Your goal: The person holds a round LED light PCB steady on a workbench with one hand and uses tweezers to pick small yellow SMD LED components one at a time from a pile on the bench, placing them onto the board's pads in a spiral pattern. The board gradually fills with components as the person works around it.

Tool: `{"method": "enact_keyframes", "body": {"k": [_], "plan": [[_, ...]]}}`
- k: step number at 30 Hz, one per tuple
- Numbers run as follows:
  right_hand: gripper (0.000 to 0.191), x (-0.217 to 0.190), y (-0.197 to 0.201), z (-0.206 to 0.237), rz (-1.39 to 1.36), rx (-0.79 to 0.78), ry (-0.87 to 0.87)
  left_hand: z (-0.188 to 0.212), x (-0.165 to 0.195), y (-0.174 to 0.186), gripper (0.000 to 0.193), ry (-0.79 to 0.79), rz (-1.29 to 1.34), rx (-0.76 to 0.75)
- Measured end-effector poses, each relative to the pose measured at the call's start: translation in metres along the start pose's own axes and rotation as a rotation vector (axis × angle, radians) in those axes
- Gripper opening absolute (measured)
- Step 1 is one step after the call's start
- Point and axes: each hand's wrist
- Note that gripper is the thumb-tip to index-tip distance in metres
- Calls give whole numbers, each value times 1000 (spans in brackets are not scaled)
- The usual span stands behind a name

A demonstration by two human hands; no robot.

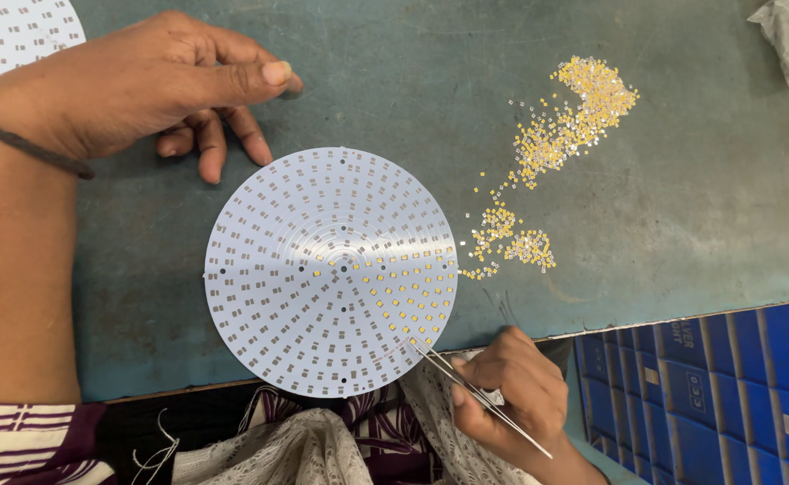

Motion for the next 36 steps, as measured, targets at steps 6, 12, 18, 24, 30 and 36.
{"method": "enact_keyframes", "body": {"k": [6,12,18,24,30,36], "plan": [[18,1,-2,-5,37,-26,12,2,5,-2,60,35,-16,27],[18,0,-4,-5,45,-22,10,1,5,-2,60,31,-43,28],[18,1,-4,-3,30,-19,28,-4,-7,2,62,-2,-13,-11],[15,20,13,-4,114,111,-222,-10,-20,8,62,-19,37,-72],[17,30,17,-11,131,180,-344,-8,-23,7,61,74,64,-9],[18,29,15,-17,188,130,-274,-4,-16,3,60,131,34,45]]}}
Point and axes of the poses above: each hand's wrist, its own z-axis away from the middle knuckle, its own y-axis out of the back of the hand, x = y × z, and after that the axes turned 5 degrees about z, right-handed
